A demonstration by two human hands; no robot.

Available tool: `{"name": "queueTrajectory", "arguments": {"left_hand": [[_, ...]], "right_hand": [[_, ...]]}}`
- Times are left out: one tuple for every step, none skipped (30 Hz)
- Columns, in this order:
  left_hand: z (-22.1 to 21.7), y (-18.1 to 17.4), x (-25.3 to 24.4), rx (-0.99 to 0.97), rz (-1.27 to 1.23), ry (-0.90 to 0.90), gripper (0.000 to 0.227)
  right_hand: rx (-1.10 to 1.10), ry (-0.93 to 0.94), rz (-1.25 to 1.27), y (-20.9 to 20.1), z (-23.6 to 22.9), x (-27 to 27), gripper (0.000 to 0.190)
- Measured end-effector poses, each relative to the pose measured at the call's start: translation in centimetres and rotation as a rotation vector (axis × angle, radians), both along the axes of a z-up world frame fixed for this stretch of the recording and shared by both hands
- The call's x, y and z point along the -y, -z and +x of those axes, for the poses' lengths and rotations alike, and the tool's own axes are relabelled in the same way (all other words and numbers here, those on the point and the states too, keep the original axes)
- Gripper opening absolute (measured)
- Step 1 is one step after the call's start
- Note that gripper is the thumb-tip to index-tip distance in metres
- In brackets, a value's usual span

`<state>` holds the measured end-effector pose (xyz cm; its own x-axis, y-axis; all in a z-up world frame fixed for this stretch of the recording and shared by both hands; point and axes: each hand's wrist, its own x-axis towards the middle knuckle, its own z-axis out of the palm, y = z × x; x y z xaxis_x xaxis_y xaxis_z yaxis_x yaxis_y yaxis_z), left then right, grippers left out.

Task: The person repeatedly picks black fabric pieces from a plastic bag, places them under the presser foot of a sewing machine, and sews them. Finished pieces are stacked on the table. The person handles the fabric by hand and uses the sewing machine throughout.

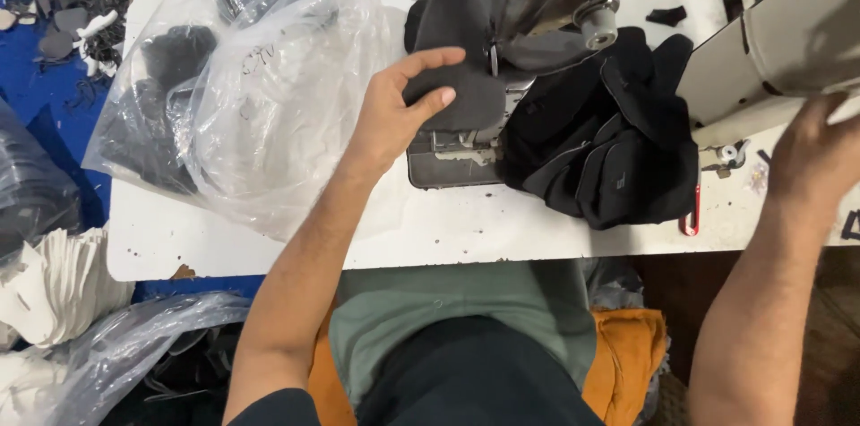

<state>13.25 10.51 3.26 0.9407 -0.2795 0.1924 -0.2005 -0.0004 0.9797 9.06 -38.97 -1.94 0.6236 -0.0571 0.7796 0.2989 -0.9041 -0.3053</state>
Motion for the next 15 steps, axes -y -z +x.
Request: {"name": "queueTrajectory", "arguments": {"left_hand": [[0.4, 0.2, 0.1, -0.028, -0.057, 0.007, 0.04], [0.7, 0.3, 0.0, -0.025, -0.054, 0.008, 0.04], [1.0, 0.5, 0.1, -0.007, -0.078, 0.015, 0.041], [1.3, 0.6, 0.2, 0.011, -0.103, 0.022, 0.042], [1.6, 0.5, 0.2, 0.015, -0.102, 0.022, 0.042], [1.9, 0.4, 0.3, -0.013, -0.113, 0.016, 0.043], [2.1, 0.3, 0.3, -0.043, -0.123, 0.009, 0.044], [2.2, 0.3, 0.4, -0.041, -0.12, 0.009, 0.044], [2.3, 0.3, 0.5, -0.044, -0.131, -0.01, 0.044], [2.3, 0.4, 0.7, -0.046, -0.141, -0.029, 0.045], [2.1, 0.4, 0.8, -0.047, -0.14, -0.03, 0.045], [1.9, 0.4, 0.9, 0.066, -0.066, -0.1, 0.044], [1.7, 0.4, 1.1, 0.178, 0.011, -0.167, 0.043], [0.7, 0.0, 1.5, 0.176, 0.013, -0.166, 0.043], [-0.3, -0.3, 2.0, 0.235, 0.09, -0.271, 0.044]], "right_hand": [[-0.18, -0.135, 0.265, 0.0, 0.4, 0.4, 0.029], [-0.177, -0.134, 0.267, -0.4, 0.4, -0.3, 0.029], [-0.044, 0.069, -0.073, -1.1, 0.5, -0.8, 0.021], [0.09, 0.27, -0.415, -1.8, 0.7, -1.2, 0.018], [0.093, 0.27, -0.413, -0.6, 0.9, 0.2, 0.018], [0.013, 0.281, -0.345, 0.6, 1.1, 1.6, 0.023], [-0.07, 0.29, -0.276, 1.9, 1.3, 3.0, 0.031], [-0.069, 0.29, -0.273, 1.1, 1.1, 2.2, 0.031], [-0.055, 0.244, -0.276, 0.2, 0.9, 1.4, 0.028], [-0.041, 0.198, -0.278, -0.7, 0.7, 0.7, 0.026], [-0.042, 0.197, -0.278, -0.3, 0.7, 1.0, 0.026], [-0.052, 0.211, -0.29, 0.0, 0.7, 1.3, 0.024], [-0.063, 0.225, -0.302, 0.4, 0.7, 1.6, 0.022], [-0.065, 0.226, -0.3, 0.3, 0.5, 1.3, 0.022], [-0.089, 0.235, -0.276, 0.2, 0.4, 1.1, 0.024]]}}
